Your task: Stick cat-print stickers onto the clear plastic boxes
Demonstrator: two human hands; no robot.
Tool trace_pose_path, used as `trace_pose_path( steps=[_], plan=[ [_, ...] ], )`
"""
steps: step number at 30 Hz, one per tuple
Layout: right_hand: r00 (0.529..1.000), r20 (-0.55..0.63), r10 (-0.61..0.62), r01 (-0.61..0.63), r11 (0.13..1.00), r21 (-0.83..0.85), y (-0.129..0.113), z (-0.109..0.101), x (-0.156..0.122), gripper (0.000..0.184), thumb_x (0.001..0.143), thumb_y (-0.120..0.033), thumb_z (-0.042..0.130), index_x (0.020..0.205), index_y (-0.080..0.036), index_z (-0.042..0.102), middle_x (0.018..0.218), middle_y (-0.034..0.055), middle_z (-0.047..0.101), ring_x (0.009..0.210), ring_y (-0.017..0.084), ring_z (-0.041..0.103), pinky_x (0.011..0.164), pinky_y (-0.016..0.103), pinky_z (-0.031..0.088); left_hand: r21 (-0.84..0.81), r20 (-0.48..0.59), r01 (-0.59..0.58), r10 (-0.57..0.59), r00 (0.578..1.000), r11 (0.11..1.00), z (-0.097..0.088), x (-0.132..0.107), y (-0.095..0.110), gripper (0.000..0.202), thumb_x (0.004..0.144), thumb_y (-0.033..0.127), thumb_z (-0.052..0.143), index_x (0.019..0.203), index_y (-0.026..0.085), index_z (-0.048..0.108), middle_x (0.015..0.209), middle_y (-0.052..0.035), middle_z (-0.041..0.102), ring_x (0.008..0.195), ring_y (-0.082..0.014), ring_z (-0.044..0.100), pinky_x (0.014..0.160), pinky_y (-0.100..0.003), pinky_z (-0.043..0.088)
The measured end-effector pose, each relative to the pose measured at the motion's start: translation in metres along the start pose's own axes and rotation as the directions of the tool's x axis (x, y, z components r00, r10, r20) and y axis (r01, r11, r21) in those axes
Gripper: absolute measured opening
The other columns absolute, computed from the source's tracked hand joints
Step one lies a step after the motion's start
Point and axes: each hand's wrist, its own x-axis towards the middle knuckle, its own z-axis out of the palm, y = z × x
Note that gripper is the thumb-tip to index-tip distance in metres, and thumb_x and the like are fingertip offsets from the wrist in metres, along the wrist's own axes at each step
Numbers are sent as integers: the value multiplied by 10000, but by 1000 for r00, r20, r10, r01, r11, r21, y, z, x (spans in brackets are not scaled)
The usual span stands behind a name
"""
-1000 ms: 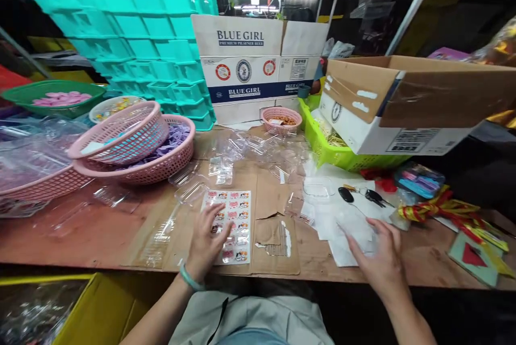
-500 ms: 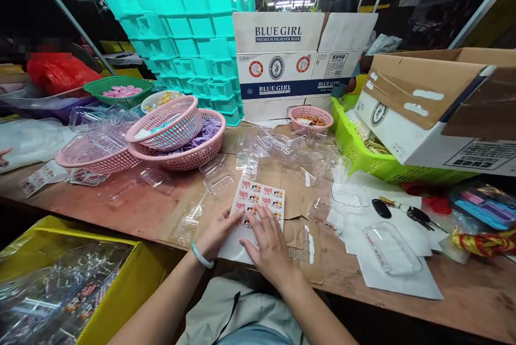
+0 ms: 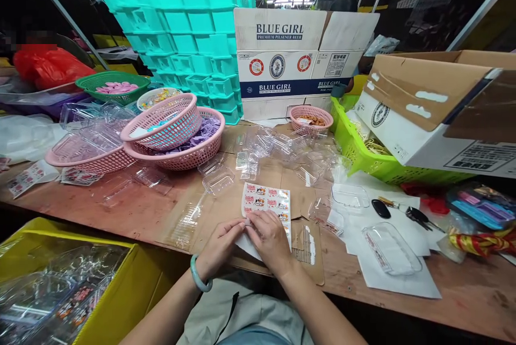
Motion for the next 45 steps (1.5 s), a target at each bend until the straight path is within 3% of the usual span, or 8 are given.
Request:
trace_pose_path(
  steps=[7, 13, 18, 28, 35, 40, 42, 45],
  plan=[
    [999, -13, 40, -38, 989, 142, 6, 0, -6, 299, 953, -222, 407, 1161, -217, 621, 1114, 88, 671, 1032, 201, 622, 913, 364, 504, 120, -1, -51, 51, 999, 991, 8, 8, 0, 384, 833, 448, 552, 890, 107, 718, 752, -49, 652, 688, -155, 518, 650, -249, 415],
    [970, -46, 241, -224, 947, 231, 8, -11, -4, 247, 933, -290, 453, 1003, -193, 669, 950, 76, 711, 879, 195, 663, 821, 322, 530, -15, -45, 33, -34, 998, 999, 9, 11, 1, 351, 770, 461, 627, 776, 113, 677, 648, -7, 594, 597, -111, 458, 576, -218, 362],
    [987, 10, 163, -160, 956, 246, 5, -15, -4, 266, 810, -273, 645, 1070, -217, 648, 1019, 65, 696, 929, 200, 648, 834, 321, 531, -112, -34, 74, -79, 996, 991, 9, 9, 1, 340, 767, 455, 625, 760, 119, 673, 580, 12, 552, 533, -95, 422, 533, -210, 326],
    [979, -63, 196, -174, 950, 260, 2, -12, -4, 217, 882, -247, 521, 962, -225, 721, 933, 68, 731, 861, 205, 677, 819, 352, 540, 9, -20, 17, -17, 1000, 1000, 12, 11, 9, 332, 728, 441, 665, 788, 120, 723, 748, -52, 677, 689, -162, 554, 651, -250, 423],
    [772, -99, 628, -383, 584, 716, 21, -8, 0, 284, 780, -426, 650, 802, -151, 716, 733, 62, 723, 658, 185, 667, 633, 303, 561, 154, -152, 48, -24, 988, 987, 4, 14, -4, 358, 739, 475, 598, 679, 123, 623, 582, -8, 578, 544, -122, 488, 524, -232, 379],
    [633, -376, 677, -264, 645, 717, 40, -40, 3, 329, 833, -461, 576, 943, -166, 676, 947, 93, 726, 824, 210, 692, 782, 391, 564, 400, -361, -79, 236, 902, 913, -5, -4, 6, 258, 736, 405, 615, 818, 162, 639, 937, -100, 633, 933, -256, 581, 802, -367, 462],
    [690, -532, 491, -213, 840, 498, 32, -49, 1, 240, 846, -355, 591, 992, -185, 678, 1032, 94, 711, 936, 229, 673, 892, 441, 522, 489, -379, -169, 382, 843, 856, 2, -11, 16, 293, 753, 390, 631, 961, 185, 642, 1166, -128, 571, 1154, -290, 494, 961, -425, 395],
    [922, -386, -17, 34, 999, 36, 9, -46, -2, 284, 847, -170, 569, 1108, -237, 658, 1156, 69, 673, 1116, 241, 600, 1040, 481, 410, 211, -187, -177, 218, 958, 961, 21, -10, 27, 302, 809, 422, 592, 983, 182, 648, 1140, -122, 610, 1095, -267, 548, 933, -395, 430]
  ],
)
